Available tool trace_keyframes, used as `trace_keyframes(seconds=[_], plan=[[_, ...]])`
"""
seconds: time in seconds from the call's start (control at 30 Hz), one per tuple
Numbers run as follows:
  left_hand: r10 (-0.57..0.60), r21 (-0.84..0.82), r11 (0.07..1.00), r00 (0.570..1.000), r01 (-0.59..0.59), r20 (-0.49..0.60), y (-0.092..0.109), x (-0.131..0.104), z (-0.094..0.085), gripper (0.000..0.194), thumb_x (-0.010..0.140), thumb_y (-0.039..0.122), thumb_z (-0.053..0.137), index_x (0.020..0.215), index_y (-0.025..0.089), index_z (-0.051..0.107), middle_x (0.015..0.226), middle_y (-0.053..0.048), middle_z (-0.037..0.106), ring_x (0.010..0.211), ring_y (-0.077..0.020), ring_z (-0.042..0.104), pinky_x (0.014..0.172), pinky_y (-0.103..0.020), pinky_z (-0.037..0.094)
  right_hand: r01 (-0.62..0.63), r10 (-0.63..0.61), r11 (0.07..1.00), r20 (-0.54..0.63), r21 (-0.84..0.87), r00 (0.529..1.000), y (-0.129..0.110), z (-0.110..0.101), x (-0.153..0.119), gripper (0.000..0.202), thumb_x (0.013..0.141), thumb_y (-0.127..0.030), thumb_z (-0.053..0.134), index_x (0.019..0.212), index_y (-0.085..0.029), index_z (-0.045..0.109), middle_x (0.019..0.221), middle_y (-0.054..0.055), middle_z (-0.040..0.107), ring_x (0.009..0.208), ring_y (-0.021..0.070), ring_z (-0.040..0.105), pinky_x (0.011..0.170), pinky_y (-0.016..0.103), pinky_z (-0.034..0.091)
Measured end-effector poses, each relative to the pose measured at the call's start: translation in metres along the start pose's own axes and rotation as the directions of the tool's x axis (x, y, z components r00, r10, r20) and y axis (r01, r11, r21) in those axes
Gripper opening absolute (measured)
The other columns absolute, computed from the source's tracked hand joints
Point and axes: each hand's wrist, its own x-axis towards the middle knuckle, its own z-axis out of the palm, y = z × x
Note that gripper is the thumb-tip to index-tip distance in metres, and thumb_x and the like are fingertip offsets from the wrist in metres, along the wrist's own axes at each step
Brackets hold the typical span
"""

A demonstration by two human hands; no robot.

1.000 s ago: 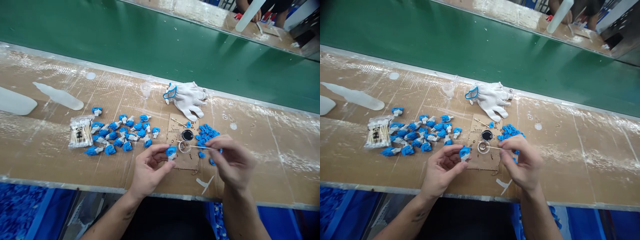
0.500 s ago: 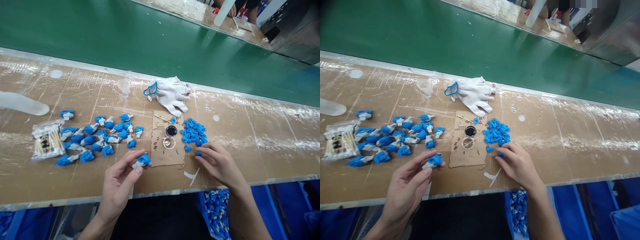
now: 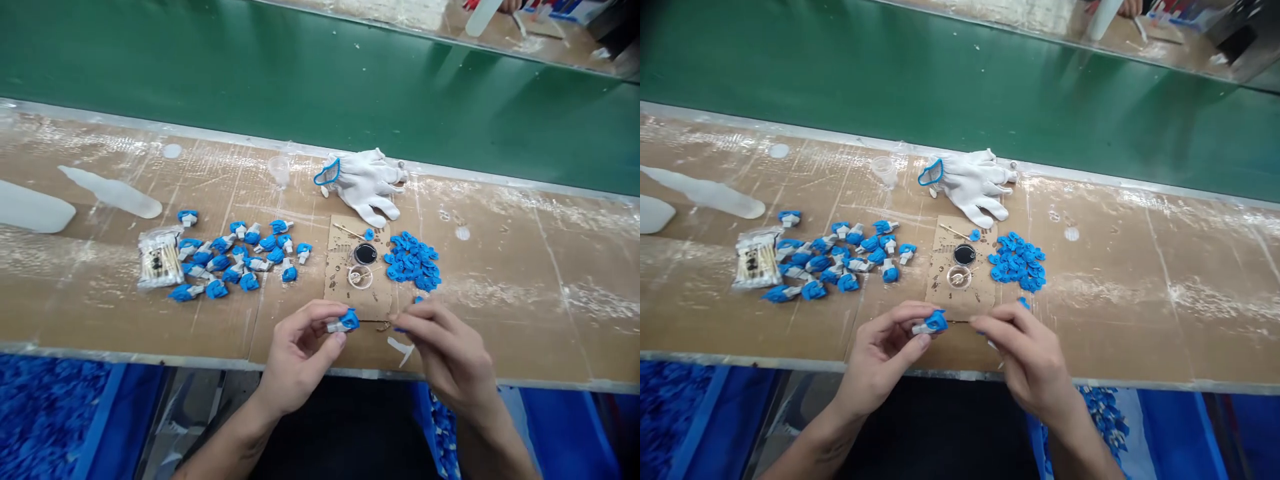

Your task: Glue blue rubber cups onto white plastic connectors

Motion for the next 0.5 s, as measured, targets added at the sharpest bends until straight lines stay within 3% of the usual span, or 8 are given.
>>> trace_keyframes(seconds=[0.1,0.2,0.37,0.5], plan=[[0.008,0.033,0.999,0.999,-0.010,0.033,-0.001,0.000,0.003,0.025,0.087,0.009,0.073,0.108,0.021,0.081,0.109,-0.009,0.080,0.100,-0.0192,0.077,0.086,-0.024,0.063,-0.018,0.022,0.986,-0.019,0.167,1.000,-0.017,0.019,0.004,0.033,0.094,-0.005,0.064,0.121,-0.025,0.068,0.091,0.002,0.072,0.075,0.0134,0.069,0.064,0.024,0.058],[0.030,0.073,0.997,0.997,-0.035,0.069,-0.001,-0.003,0.003,0.030,0.088,0.007,0.072,0.112,0.023,0.080,0.108,-0.007,0.081,0.099,-0.0187,0.077,0.085,-0.024,0.063,-0.060,0.079,0.971,-0.075,0.231,0.994,-0.022,0.031,0.011,0.022,0.091,-0.008,0.071,0.106,-0.024,0.070,0.083,-0.001,0.074,0.070,0.0135,0.069,0.063,0.025,0.058],[0.086,0.087,0.992,0.990,-0.096,0.110,0.000,-0.009,0.002,0.037,0.086,0.006,0.074,0.116,0.027,0.080,0.113,-0.007,0.081,0.107,-0.0204,0.076,0.093,-0.026,0.062,-0.058,0.076,0.972,-0.073,0.228,0.994,-0.021,0.034,0.015,0.016,0.090,-0.011,0.074,0.098,-0.025,0.074,0.084,0.000,0.068,0.072,0.0134,0.066,0.063,0.026,0.057],[0.189,0.099,0.975,0.977,-0.198,0.097,0.000,-0.011,0.001,0.040,0.083,0.004,0.078,0.114,0.030,0.080,0.110,-0.006,0.081,0.103,-0.0215,0.078,0.089,-0.029,0.064,-0.148,0.178,0.930,-0.061,0.337,0.982,-0.022,0.035,0.012,0.016,0.089,-0.020,0.077,0.103,-0.026,0.072,0.097,0.003,0.064,0.079,0.0148,0.065,0.067,0.028,0.059]])
